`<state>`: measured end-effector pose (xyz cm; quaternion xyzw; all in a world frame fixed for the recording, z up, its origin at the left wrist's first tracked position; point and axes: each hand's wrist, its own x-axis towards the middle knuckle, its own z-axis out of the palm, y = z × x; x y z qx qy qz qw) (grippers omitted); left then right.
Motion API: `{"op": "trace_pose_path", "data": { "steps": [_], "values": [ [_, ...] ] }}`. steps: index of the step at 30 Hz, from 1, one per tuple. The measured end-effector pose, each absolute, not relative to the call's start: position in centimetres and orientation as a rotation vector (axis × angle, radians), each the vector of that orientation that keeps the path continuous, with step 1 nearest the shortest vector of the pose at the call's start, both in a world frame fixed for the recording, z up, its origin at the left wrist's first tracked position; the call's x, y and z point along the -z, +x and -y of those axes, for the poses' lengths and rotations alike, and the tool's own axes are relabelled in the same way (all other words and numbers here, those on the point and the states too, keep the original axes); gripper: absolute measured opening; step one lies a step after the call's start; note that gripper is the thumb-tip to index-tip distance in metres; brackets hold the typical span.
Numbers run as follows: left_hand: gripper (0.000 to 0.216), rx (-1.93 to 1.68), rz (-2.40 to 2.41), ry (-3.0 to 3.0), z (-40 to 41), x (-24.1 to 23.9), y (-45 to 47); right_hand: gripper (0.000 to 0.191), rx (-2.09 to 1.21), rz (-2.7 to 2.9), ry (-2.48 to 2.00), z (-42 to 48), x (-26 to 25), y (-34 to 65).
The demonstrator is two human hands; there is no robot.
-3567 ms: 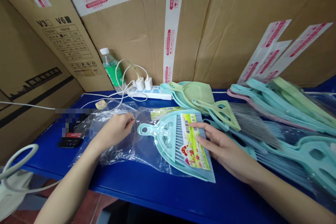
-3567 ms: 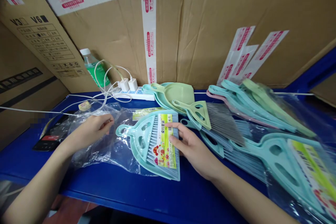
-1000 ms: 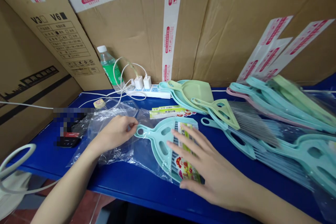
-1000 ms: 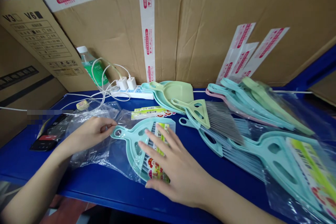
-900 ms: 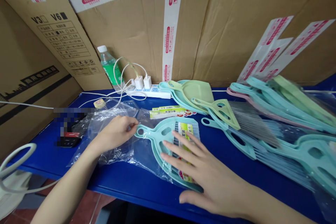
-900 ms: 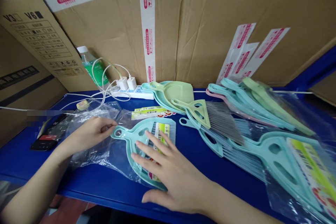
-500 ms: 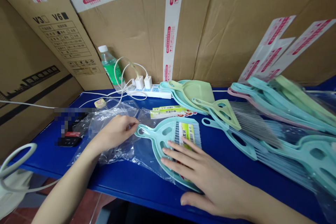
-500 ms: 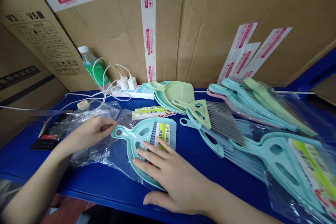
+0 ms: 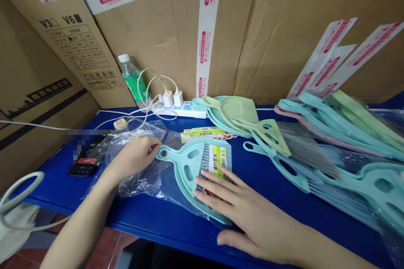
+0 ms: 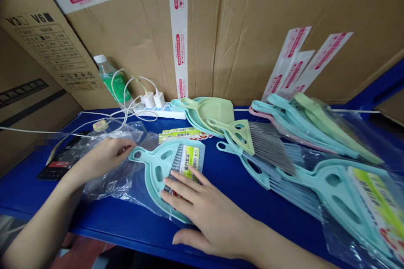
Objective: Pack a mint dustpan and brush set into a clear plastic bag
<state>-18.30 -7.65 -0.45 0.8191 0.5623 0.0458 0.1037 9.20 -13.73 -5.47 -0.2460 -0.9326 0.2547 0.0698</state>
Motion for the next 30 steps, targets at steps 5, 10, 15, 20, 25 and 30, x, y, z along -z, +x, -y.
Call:
{"op": "trace_pose_path", "data": {
  "steps": [5, 10, 15, 20, 25, 30],
  "values": [
    [0.029, -0.089, -1.712, 2.439, 7.6, 0.5, -18.3, 0.063, -0.698, 2.837, -0.735, 13.8, 5.6, 9.2],
    [0.028, -0.097, -1.700, 2.459, 7.6, 0.5, -18.3, 0.056, -0.416, 2.624, -0.890, 13.4, 6.3, 10.2],
    [0.027, -0.059, -1.731, 2.433, 7.7, 0.5, -18.2, 0.049, -0.301, 2.469, -1.063, 12.2, 6.6, 10.7],
    [0.027, -0.046, -1.688, 2.406, 8.0, 0.3, -17.8, 0.055, -0.452, 2.520, -1.170, 11.7, 6.4, 10.0],
    [0.027, -0.053, -1.648, 2.379, 8.1, 0.2, -17.7, 0.058, -0.575, 2.464, -1.188, 12.1, 6.1, 9.7],
    [0.026, -0.062, -1.624, 2.387, 8.0, 0.2, -17.7, 0.056, -0.812, 2.203, -1.172, 12.3, 5.6, 9.7]
  ]
}}
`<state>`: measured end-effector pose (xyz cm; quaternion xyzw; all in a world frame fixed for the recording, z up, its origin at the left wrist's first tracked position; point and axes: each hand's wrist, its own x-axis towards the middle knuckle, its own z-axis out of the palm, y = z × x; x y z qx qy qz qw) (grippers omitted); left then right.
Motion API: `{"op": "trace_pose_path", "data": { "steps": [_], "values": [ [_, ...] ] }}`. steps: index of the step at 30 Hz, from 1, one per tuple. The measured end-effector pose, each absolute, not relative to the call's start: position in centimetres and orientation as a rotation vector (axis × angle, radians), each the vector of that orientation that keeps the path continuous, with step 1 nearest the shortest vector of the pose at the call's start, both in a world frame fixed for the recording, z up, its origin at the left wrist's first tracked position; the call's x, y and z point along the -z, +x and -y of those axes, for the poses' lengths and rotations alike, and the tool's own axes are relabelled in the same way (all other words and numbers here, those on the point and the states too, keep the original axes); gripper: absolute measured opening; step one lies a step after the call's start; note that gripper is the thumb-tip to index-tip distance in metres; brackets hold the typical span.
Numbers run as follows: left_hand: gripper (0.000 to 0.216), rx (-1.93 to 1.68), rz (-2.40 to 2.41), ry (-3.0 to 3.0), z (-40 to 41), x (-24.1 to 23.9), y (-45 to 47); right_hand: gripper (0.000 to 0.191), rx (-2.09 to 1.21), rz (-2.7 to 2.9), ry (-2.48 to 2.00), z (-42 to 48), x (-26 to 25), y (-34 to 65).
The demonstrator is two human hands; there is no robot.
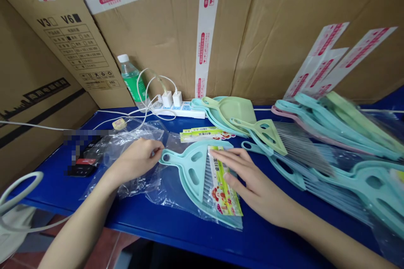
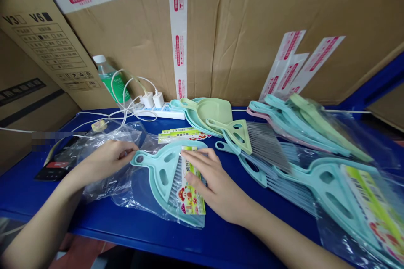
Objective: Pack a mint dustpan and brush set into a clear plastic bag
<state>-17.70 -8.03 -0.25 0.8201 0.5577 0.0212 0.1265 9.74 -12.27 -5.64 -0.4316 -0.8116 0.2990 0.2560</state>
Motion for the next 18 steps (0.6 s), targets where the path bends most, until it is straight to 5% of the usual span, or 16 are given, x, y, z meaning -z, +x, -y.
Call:
{"op": "trace_pose_path", "data": {
  "steps": [18],
  "values": [
    [0.027, -0.093, -1.558, 2.380, 8.00, 0.49, -17.89, 0.040, -1.503, 1.696, -1.085, 12.28, 5.12, 9.57]
  ]
}}
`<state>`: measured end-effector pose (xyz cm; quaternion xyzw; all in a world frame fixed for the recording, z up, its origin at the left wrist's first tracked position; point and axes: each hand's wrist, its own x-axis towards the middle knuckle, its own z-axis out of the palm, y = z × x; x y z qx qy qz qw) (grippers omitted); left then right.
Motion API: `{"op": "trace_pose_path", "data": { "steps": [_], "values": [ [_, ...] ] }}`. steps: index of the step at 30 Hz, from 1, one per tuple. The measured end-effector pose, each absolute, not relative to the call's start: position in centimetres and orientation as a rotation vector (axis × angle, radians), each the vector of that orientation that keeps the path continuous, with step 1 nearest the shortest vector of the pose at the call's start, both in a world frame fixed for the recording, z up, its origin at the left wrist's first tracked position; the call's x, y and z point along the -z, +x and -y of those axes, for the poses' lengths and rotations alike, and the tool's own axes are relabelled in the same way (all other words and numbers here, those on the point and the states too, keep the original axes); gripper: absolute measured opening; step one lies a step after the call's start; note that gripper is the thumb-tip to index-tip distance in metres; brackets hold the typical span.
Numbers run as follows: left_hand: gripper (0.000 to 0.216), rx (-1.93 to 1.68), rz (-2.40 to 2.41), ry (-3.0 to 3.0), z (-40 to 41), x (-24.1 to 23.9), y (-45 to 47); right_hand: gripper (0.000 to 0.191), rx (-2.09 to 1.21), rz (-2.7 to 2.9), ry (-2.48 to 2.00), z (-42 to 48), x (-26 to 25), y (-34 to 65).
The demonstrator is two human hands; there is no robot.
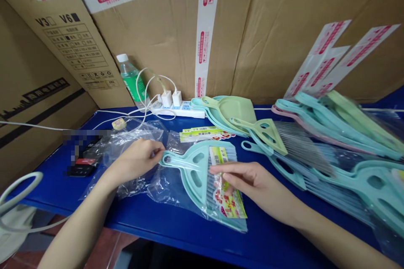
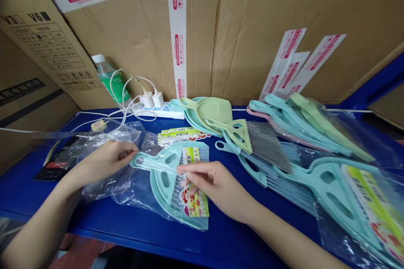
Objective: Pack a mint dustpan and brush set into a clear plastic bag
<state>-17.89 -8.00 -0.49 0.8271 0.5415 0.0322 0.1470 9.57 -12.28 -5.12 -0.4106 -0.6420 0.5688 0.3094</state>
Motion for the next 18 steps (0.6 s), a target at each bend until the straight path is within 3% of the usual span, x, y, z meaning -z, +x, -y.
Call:
{"op": "trace_pose_path", "data": {
  "steps": [9, 15, 18],
  "values": [
    [0.029, -0.108, -1.597, 2.419, 7.80, 0.34, -18.47, 0.048, -1.667, 1.527, -1.089, 11.97, 5.98, 9.84],
    [0.028, -0.044, -1.579, 2.395, 7.86, 0.48, -18.17, 0.033, -1.604, 1.592, -1.028, 12.41, 5.83, 9.55],
    [0.027, -0.034, -1.557, 2.374, 8.00, 0.71, -17.78, 0.036, -1.656, 1.576, -0.952, 12.62, 5.89, 9.47]
  ]
}}
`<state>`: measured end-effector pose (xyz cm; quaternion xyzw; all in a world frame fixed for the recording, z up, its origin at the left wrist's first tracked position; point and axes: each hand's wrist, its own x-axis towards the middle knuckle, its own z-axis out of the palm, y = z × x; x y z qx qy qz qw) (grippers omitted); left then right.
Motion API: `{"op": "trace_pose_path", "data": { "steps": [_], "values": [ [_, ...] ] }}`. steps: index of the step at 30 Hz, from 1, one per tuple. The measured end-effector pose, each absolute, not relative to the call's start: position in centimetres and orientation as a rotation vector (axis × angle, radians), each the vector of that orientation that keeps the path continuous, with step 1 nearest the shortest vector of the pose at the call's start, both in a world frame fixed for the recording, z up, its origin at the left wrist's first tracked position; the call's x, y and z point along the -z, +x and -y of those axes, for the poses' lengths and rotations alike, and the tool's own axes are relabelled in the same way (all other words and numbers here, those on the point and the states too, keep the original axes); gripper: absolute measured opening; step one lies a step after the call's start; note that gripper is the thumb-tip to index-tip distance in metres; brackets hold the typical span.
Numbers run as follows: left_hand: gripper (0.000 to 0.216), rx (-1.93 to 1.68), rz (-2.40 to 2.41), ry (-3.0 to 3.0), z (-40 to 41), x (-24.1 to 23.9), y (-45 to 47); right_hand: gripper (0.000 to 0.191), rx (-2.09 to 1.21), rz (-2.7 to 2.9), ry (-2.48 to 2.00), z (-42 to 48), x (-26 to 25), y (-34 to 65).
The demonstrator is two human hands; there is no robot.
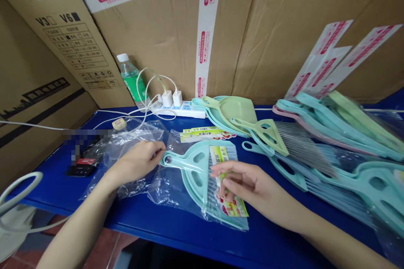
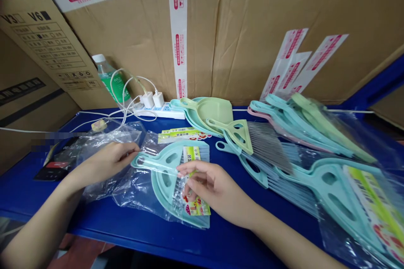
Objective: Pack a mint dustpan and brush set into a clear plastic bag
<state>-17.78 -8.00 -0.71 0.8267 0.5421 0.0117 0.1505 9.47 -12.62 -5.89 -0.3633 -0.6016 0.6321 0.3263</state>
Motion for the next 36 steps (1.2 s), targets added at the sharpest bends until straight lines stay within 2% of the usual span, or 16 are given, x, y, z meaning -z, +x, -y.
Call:
{"op": "trace_pose_path", "data": {
  "steps": [3, 6, 12, 18, 27, 32, 36],
  "values": [
    [0.027, -0.066, -1.519, 2.363, 8.1, 0.9, -17.5, 0.045, -1.825, 1.521, -0.952, 12.7, 5.9, 9.4],
    [0.028, -0.127, -1.479, 2.345, 8.3, 1.1, -17.4, 0.046, -1.912, 1.457, -1.083, 12.7, 5.9, 9.1],
    [0.031, -0.181, -1.438, 2.270, 8.1, 0.9, -17.7, 0.036, -1.885, 1.351, -1.177, 13.0, 5.7, 8.7],
    [0.030, -0.222, -1.428, 2.245, 7.9, 0.3, -18.1, 0.036, -1.902, 1.328, -1.255, 13.4, 5.2, 9.2],
    [0.028, -0.233, -1.427, 2.154, 7.9, 0.6, -17.8, 0.035, -1.847, 1.428, -1.208, 13.3, 5.0, 9.6],
    [0.029, -0.230, -1.450, 2.159, 7.9, 0.1, -18.0, 0.026, -1.777, 1.476, -1.157, 13.2, 4.9, 10.2],
    [0.028, -0.211, -1.479, 2.171, 7.8, 0.1, -18.1, 0.026, -1.761, 1.512, -1.159, 13.2, 4.8, 10.6]
  ]
}}
